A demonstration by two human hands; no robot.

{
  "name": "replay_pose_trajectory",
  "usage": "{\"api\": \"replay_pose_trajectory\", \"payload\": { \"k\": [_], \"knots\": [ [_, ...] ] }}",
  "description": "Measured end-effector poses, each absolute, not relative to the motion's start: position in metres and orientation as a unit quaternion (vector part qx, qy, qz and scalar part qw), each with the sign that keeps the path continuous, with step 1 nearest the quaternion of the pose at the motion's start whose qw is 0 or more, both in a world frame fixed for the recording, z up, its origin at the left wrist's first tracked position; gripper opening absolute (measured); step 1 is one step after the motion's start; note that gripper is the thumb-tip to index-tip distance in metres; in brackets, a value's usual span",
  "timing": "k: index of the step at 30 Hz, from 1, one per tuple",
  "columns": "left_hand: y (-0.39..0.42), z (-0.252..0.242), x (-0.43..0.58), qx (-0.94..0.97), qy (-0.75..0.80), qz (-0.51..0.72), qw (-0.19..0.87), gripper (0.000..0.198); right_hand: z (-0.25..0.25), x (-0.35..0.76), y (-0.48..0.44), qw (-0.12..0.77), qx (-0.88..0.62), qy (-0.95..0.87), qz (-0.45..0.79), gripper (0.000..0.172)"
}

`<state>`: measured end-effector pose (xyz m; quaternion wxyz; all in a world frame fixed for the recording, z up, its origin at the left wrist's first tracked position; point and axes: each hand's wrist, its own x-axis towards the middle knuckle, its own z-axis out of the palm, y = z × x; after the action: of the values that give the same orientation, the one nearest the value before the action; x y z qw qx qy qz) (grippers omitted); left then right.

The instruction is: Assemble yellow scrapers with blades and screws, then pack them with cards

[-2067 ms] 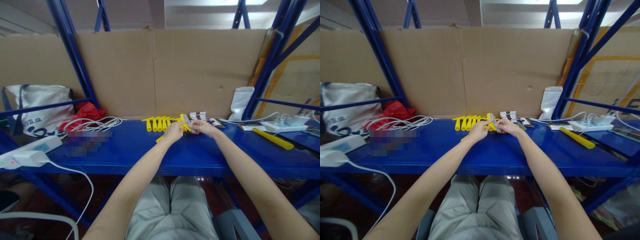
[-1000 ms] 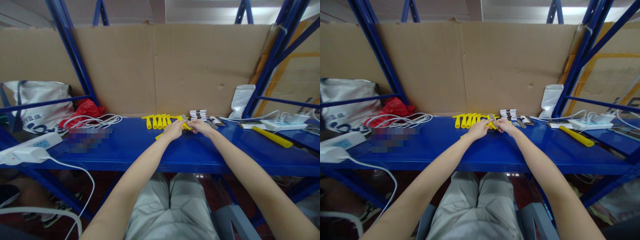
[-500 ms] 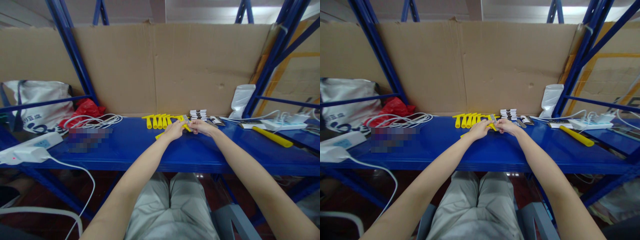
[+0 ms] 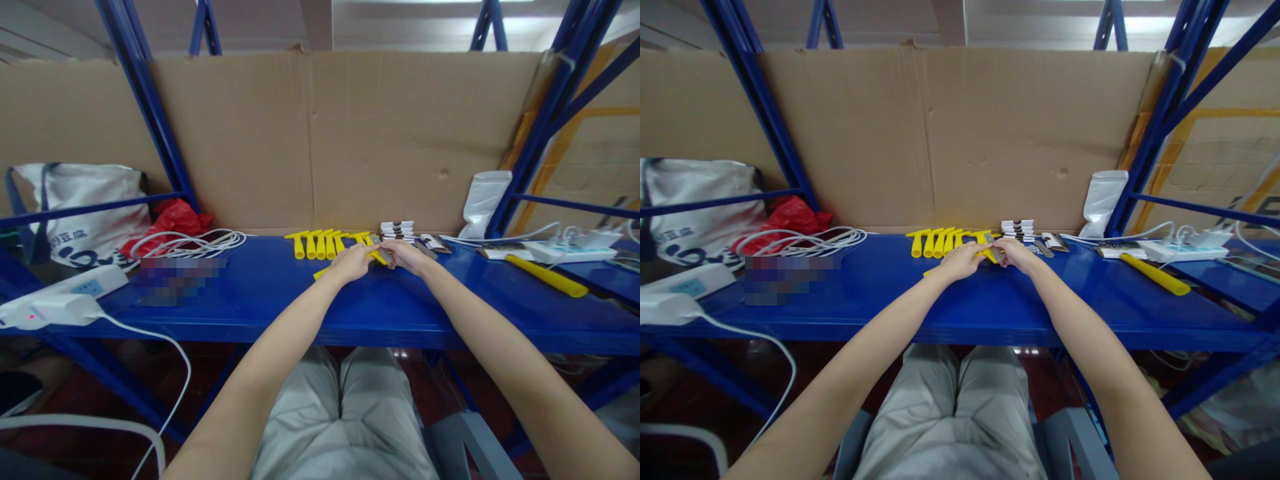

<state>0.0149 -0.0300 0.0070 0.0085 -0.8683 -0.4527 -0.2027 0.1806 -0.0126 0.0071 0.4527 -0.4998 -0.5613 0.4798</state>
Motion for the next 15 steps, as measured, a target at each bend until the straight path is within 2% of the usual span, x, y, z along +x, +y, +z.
{"api": "replay_pose_trajectory", "payload": {
  "k": [4, 15],
  "knots": [
    [-0.0335, 0.0060, 0.0185, -0.889, -0.416, -0.191, 0.019, 0.043, 0.0055, 0.1821, -0.0080, 0.489, -0.510, -0.542, 0.455, 0.014],
    [-0.0359, 0.0058, 0.0202, -0.893, -0.402, -0.196, 0.047, 0.043, 0.0076, 0.1828, -0.0074, 0.519, -0.516, -0.534, 0.423, 0.017]
  ]
}}
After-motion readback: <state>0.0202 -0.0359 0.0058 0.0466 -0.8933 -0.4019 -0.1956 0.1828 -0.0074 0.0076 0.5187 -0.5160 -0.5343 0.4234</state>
